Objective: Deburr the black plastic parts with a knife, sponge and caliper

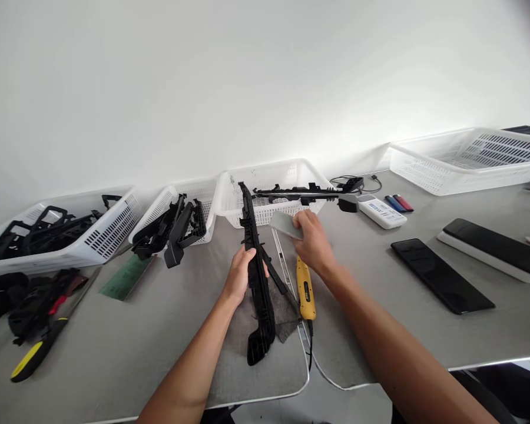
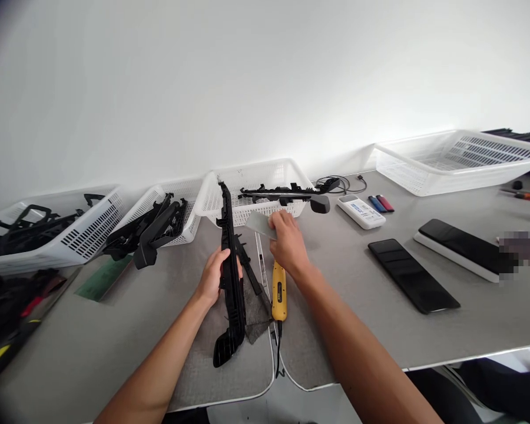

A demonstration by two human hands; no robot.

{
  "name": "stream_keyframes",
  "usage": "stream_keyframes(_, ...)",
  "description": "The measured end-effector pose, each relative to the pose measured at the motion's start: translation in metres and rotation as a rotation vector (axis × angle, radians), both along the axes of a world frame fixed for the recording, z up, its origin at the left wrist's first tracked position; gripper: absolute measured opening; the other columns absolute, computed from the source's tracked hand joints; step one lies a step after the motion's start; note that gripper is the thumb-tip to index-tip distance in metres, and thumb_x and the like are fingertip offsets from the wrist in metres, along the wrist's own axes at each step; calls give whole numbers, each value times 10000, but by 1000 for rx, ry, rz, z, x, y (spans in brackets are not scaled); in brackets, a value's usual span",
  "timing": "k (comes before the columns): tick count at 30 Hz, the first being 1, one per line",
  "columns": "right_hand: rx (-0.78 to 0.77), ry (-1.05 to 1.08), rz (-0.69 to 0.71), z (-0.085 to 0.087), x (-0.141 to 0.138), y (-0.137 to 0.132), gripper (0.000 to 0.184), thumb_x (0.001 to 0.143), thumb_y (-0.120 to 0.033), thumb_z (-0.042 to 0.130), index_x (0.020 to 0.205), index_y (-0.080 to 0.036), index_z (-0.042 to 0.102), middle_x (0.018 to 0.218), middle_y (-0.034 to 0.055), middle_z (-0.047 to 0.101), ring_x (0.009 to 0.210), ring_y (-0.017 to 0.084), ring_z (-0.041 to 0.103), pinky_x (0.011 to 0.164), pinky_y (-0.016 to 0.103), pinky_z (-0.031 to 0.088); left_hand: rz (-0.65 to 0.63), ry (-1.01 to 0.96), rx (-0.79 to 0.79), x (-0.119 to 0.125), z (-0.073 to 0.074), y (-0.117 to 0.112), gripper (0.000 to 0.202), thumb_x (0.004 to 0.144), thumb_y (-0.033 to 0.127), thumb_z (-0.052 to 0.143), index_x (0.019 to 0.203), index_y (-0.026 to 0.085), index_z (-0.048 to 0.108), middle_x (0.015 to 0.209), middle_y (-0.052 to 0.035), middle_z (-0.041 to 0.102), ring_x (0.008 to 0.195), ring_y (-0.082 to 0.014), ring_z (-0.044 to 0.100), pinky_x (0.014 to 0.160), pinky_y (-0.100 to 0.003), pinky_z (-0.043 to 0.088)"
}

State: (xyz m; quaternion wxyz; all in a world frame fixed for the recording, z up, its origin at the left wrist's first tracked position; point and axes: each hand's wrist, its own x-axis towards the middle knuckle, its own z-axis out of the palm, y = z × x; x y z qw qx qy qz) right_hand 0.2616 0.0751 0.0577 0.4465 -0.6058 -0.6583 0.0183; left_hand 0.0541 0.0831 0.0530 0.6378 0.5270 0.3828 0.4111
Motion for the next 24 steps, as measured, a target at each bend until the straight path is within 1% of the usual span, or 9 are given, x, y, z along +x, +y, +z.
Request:
stream_keyframes(1, 21, 39, -11, 0, 2, 1, 390, 643, -6, 468, 883, -273, 317, 963, 46, 494, 901, 257, 463, 772, 353, 380, -19, 18, -11, 0, 0, 0, 374, 879, 584, 661, 826, 224, 574, 574, -16, 692, 464, -168, 585, 483, -269, 473)
stream_keyframes(3, 43, 72, 32, 1, 0, 1, 371, 678, -36, 492, 897, -275, 313, 993, 49, 500, 933, 257, 476, 806, 357, 404, -84, 60, -37, 0, -1, 0, 391, 849, 585, 713, 806, 221, 578, 570, -21, 696, 455, -162, 580, 465, -260, 453)
stream_keyframes(6, -2, 12, 118, 0, -9, 1, 345, 705, -61, 511, 904, -271, 324, 1011, 58, 520, 960, 266, 487, 828, 370, 407, -141, 88, -54, -1, -2, 3, 465, 807, 629, 762, 710, 213, 580, 533, -26, 666, 422, -143, 541, 431, -251, 412)
stream_keyframes(7, -26, -11, 100, -2, -10, 2, 340, 705, -64, 511, 902, -270, 325, 1003, 58, 521, 949, 268, 484, 817, 372, 401, -137, 90, -53, -2, -3, 5, 500, 805, 656, 757, 667, 207, 586, 517, -28, 647, 411, -135, 523, 420, -250, 394)
stream_keyframes(9, -66, -24, -7, -6, -7, 2, 334, 706, -71, 510, 895, -270, 321, 979, 55, 512, 910, 266, 473, 779, 369, 384, -96, 84, -47, -5, -4, 8, 573, 813, 704, 731, 591, 193, 595, 487, -28, 606, 394, -114, 483, 401, -242, 348)
stream_keyframes(12, -106, -7, -147, -13, 5, 4, 322, 719, -98, 528, 896, -274, 324, 963, 46, 504, 880, 260, 469, 732, 355, 369, -11, 44, -47, -8, -5, 14, 619, 818, 735, 723, 558, 190, 589, 469, -10, 557, 392, -93, 440, 397, -233, 312)
stream_keyframes(18, -207, -16, -289, -27, 18, 9, 236, 821, -294, 609, 909, -274, 390, 992, 42, 535, 920, 266, 513, 744, 353, 392, 43, 8, -79, -8, -8, 17, 628, 683, 781, 828, 805, 186, 669, 525, 23, 595, 420, -113, 498, 405, -226, 358)
stream_keyframes(22, -281, -66, -360, -37, 25, 9, 148, 895, -365, 589, 895, -259, 484, 961, 63, 591, 962, 293, 555, 816, 393, 418, 45, -9, -49, -8, -10, 16, 662, 694, 783, 823, 916, 179, 669, 553, 21, 630, 416, -107, 492, 416, -223, 360)
stream_keyframes(24, -298, -57, -394, -41, 30, 6, 184, 945, -427, 566, 920, -246, 543, 989, 94, 634, 1003, 314, 576, 851, 419, 433, 39, -23, -32, -9, -11, 16, 665, 708, 774, 822, 943, 172, 667, 563, 15, 639, 430, -112, 506, 428, -224, 374)
